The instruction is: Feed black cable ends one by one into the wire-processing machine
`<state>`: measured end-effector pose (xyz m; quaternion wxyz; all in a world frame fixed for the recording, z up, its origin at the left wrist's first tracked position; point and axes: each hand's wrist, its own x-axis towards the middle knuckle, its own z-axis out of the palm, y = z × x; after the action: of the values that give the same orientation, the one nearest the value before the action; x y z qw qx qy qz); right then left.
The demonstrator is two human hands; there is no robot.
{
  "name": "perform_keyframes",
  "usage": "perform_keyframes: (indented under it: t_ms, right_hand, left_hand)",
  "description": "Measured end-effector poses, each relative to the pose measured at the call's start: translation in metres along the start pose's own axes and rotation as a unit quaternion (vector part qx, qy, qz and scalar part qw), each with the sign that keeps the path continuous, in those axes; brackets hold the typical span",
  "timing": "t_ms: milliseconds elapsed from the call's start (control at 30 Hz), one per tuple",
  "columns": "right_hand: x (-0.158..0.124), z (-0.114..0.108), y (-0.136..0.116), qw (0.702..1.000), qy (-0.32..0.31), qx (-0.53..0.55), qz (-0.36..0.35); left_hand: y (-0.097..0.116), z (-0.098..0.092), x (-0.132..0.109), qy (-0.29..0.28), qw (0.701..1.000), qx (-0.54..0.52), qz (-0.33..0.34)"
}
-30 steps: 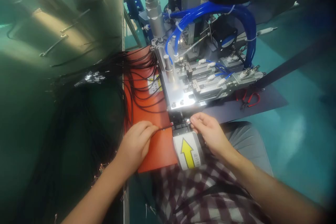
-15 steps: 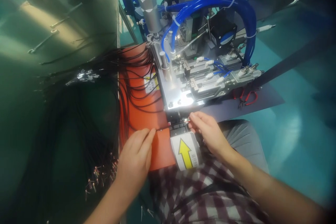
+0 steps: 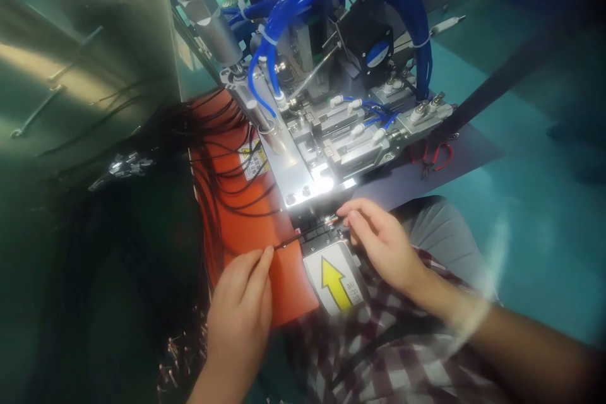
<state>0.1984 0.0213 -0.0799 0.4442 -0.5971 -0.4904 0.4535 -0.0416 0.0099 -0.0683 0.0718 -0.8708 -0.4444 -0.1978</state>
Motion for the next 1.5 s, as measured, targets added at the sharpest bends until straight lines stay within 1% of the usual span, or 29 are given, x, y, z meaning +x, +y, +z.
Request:
perform_keyframes:
  t_ms: [33, 100, 167, 300, 400, 467, 533, 567, 600, 633, 667, 700, 767, 800, 833, 867, 900, 933, 1000, 1100, 1167, 1267, 1367, 1500]
  right_hand:
    - [-0.004, -0.002, -0.002, 0.997, -0.002, -0.049, -0.056]
    - [-0.009, -0.005, -0.006, 0.978, -0.029, -0.146, -0.148]
    - [-0.011, -0.008, -0.011, 0.951, -0.044, -0.234, -0.199]
    - [-0.005, -0.009, -0.022, 0.888, -0.043, -0.380, -0.256]
    - [-0.001, -0.009, -0.033, 0.840, -0.066, -0.454, -0.288]
    - [0.000, -0.008, -0.040, 0.818, -0.085, -0.485, -0.297]
    - [0.000, -0.009, -0.045, 0.811, -0.104, -0.497, -0.291]
    - [0.000, -0.010, -0.046, 0.814, -0.115, -0.494, -0.284]
    - [0.000, -0.012, -0.045, 0.823, -0.126, -0.480, -0.275]
    - [0.000, -0.014, -0.043, 0.841, -0.134, -0.454, -0.262]
    - [0.001, -0.017, -0.040, 0.869, -0.132, -0.413, -0.239]
    - [0.001, -0.019, -0.035, 0.903, -0.120, -0.358, -0.204]
    - [0.004, -0.021, -0.023, 0.969, -0.078, -0.214, -0.094]
    - [0.006, -0.020, -0.016, 0.988, -0.061, -0.136, -0.027]
    - [0.008, -0.018, -0.010, 0.996, -0.053, -0.065, 0.033]
    - [0.009, -0.015, -0.005, 0.995, -0.056, -0.005, 0.081]
    - [0.011, -0.011, -0.001, 0.991, -0.066, 0.041, 0.113]
    - [0.012, -0.007, 0.002, 0.985, -0.076, 0.075, 0.134]
    - [0.014, 0.001, 0.004, 0.979, -0.088, 0.110, 0.148]
    - [0.014, 0.007, 0.003, 0.983, -0.079, 0.100, 0.133]
    - [0.014, 0.007, 0.003, 0.989, -0.077, 0.059, 0.111]
    - [0.016, 0.005, 0.004, 0.992, -0.091, -0.010, 0.082]
    - [0.018, 0.006, 0.004, 0.993, -0.098, -0.038, 0.048]
    - [0.018, 0.008, 0.004, 0.996, -0.073, -0.055, 0.011]
  left_hand:
    - [0.000, 0.000, 0.000, 0.000, 1.000, -0.001, -0.002]
    - [0.001, 0.000, 0.000, 0.000, 1.000, -0.005, -0.006]
    - [0.001, 0.000, 0.000, -0.002, 1.000, -0.009, -0.010]
    - [0.001, 0.000, 0.001, -0.008, 1.000, -0.012, -0.014]
    - [0.002, -0.001, 0.000, -0.006, 1.000, -0.011, -0.014]
    - [0.002, -0.001, 0.000, -0.002, 1.000, -0.010, -0.014]
    - [0.002, 0.000, 0.000, -0.003, 1.000, -0.008, -0.011]
    - [0.002, 0.000, 0.000, -0.005, 1.000, -0.006, -0.008]
    - [0.002, 0.000, 0.000, -0.007, 1.000, -0.004, -0.006]
    - [0.002, 0.000, 0.000, -0.007, 1.000, -0.002, -0.004]
    - [0.002, 0.000, 0.000, -0.006, 1.000, 0.000, -0.004]
    - [0.001, 0.000, 0.000, -0.004, 1.000, 0.000, -0.004]
    - [0.001, 0.000, 0.000, 0.000, 1.000, -0.002, -0.006]
    - [0.001, 0.000, 0.000, 0.003, 1.000, -0.002, -0.007]
    - [0.001, 0.000, 0.000, 0.005, 1.000, -0.003, -0.008]
    - [0.001, 0.000, 0.000, 0.007, 1.000, -0.005, -0.008]
    - [0.001, 0.001, 0.000, 0.008, 1.000, -0.006, -0.008]
    - [0.001, 0.001, 0.000, 0.009, 1.000, -0.008, -0.009]
    - [0.001, 0.001, 0.000, 0.008, 1.000, -0.012, -0.010]
    - [0.002, 0.001, 0.001, 0.008, 1.000, -0.019, -0.009]
    - [0.002, 0.001, 0.001, 0.010, 1.000, -0.022, -0.010]
    - [0.001, 0.001, 0.000, 0.009, 1.000, -0.021, -0.017]
    - [0.000, 0.001, -0.001, 0.008, 0.999, -0.023, -0.021]
    - [0.001, 0.000, 0.000, 0.008, 0.999, -0.029, -0.022]
